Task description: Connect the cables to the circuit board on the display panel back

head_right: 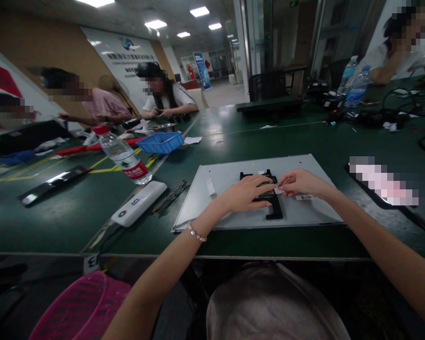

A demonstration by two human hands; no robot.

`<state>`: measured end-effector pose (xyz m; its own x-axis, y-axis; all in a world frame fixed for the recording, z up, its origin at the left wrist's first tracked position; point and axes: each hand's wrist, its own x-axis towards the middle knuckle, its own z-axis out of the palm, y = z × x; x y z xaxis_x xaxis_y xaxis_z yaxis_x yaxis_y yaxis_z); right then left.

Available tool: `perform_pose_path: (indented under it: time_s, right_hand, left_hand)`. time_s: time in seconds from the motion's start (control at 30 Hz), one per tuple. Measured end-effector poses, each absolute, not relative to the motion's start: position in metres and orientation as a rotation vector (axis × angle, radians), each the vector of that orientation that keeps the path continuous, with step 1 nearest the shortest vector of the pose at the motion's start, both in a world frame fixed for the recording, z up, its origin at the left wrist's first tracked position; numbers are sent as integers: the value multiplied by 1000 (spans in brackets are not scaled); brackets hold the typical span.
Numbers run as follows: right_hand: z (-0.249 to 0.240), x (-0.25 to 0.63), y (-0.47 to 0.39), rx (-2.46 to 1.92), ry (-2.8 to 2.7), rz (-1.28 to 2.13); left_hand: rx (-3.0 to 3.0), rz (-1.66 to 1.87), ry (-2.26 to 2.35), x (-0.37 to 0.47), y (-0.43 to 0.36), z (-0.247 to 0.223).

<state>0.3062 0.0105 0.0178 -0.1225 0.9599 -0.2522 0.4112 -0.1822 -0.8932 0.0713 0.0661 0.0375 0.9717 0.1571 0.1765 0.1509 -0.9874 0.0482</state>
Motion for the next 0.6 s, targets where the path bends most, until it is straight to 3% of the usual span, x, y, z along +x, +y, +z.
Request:
perform_pose_path:
  time_s: [0.6]
  right_hand:
    - [18, 298, 10, -1632, -1933, 795]
  left_hand:
    - [3136, 297, 232, 73, 68, 31]
